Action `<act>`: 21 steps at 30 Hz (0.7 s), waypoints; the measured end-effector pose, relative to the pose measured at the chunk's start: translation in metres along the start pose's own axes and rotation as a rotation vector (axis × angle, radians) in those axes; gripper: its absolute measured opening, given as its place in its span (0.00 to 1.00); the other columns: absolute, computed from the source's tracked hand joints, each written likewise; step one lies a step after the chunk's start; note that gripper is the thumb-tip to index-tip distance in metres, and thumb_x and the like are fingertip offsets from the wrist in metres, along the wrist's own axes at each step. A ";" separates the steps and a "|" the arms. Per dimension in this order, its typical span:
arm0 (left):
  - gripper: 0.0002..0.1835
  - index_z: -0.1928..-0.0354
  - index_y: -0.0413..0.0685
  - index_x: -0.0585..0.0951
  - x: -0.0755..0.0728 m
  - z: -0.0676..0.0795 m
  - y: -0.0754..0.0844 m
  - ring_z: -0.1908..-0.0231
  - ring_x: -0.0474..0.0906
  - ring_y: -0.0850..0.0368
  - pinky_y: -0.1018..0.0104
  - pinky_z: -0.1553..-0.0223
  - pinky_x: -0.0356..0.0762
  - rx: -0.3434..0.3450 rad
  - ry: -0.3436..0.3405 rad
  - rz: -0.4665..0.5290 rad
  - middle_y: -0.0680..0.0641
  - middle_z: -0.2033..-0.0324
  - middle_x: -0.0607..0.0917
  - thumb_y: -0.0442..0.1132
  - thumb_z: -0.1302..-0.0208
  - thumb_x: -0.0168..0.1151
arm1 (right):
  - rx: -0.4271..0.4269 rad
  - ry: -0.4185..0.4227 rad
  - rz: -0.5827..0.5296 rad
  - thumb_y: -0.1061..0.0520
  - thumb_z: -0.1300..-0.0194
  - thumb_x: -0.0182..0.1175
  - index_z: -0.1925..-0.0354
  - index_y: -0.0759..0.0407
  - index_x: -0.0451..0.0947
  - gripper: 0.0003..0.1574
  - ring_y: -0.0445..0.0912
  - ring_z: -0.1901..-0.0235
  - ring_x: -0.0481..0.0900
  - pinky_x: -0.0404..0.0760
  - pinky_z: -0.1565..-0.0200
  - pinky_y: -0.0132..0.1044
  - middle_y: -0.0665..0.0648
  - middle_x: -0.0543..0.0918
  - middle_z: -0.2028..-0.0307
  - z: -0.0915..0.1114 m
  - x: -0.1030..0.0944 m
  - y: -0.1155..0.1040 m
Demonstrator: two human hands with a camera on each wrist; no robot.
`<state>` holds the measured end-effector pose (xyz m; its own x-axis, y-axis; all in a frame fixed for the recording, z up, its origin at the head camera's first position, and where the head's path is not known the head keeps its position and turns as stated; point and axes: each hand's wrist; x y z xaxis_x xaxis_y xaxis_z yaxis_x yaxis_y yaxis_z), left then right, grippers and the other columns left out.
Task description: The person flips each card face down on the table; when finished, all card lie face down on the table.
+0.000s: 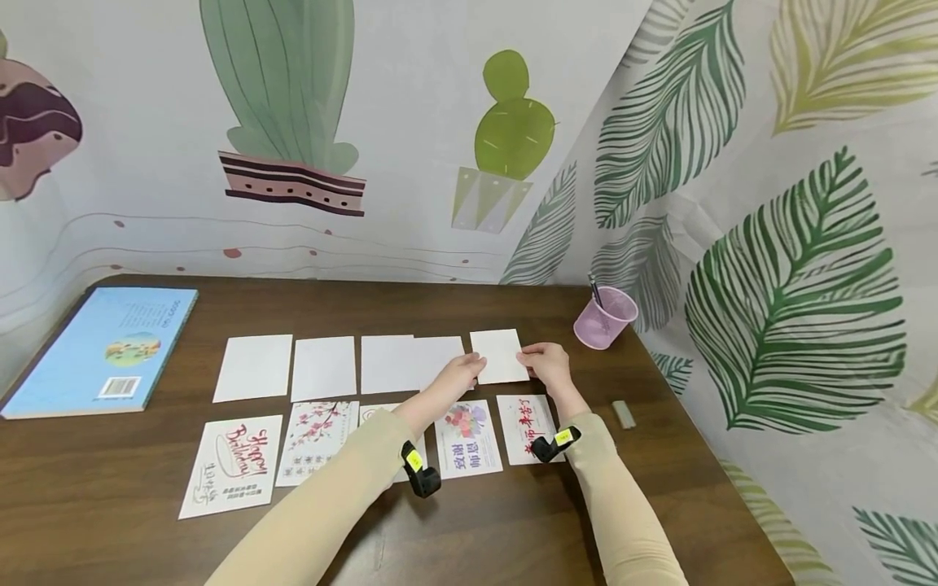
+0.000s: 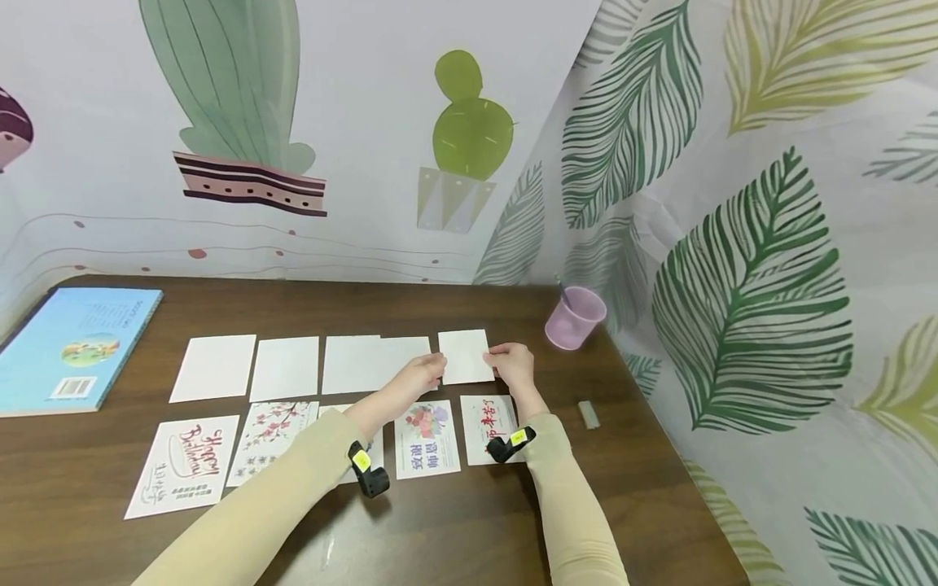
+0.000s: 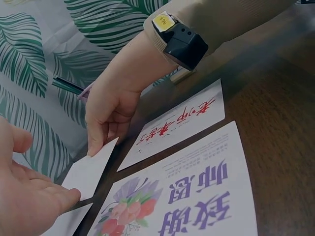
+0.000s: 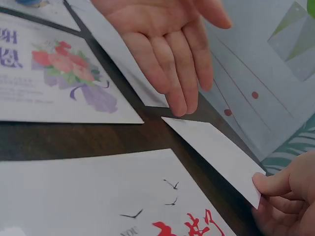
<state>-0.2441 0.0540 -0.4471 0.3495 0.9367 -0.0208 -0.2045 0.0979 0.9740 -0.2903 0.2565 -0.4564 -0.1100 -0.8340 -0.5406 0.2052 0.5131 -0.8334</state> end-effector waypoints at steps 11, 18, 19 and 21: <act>0.33 0.28 0.33 0.58 0.000 0.000 -0.001 0.34 0.66 0.32 0.46 0.29 0.60 -0.024 -0.050 -0.012 0.32 0.29 0.61 0.49 0.24 0.44 | -0.041 0.086 0.210 0.54 0.43 0.70 0.63 0.66 0.86 0.15 0.40 0.76 0.80 0.74 0.74 0.27 0.62 0.88 0.68 0.003 0.001 -0.004; 0.33 0.28 0.33 0.59 -0.002 0.000 -0.002 0.34 0.65 0.33 0.47 0.29 0.60 -0.021 -0.054 -0.020 0.33 0.29 0.61 0.49 0.24 0.44 | -0.059 0.092 0.281 0.53 0.43 0.70 0.65 0.64 0.87 0.15 0.44 0.75 0.81 0.73 0.74 0.29 0.60 0.87 0.71 0.002 0.002 -0.004; 0.32 0.28 0.33 0.59 -0.002 0.000 -0.003 0.33 0.65 0.33 0.47 0.29 0.60 -0.018 -0.056 -0.021 0.33 0.28 0.61 0.49 0.24 0.44 | -0.057 0.090 0.283 0.53 0.43 0.70 0.65 0.64 0.87 0.15 0.45 0.74 0.81 0.74 0.74 0.30 0.60 0.87 0.71 0.002 0.003 -0.004; 0.32 0.28 0.33 0.58 -0.002 0.000 -0.003 0.33 0.65 0.33 0.47 0.29 0.60 -0.005 -0.058 -0.014 0.33 0.29 0.61 0.48 0.24 0.44 | -0.059 0.093 0.284 0.53 0.43 0.70 0.64 0.64 0.86 0.15 0.46 0.73 0.82 0.74 0.73 0.31 0.60 0.87 0.70 0.002 0.003 -0.004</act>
<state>-0.2445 0.0520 -0.4501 0.4045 0.9143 -0.0216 -0.2039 0.1132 0.9724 -0.2897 0.2522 -0.4544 -0.1455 -0.6344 -0.7592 0.1836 0.7367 -0.6508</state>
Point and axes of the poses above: each hand's wrist, its own z-axis away from the middle knuckle, its own x-axis out of the palm, y = z × x
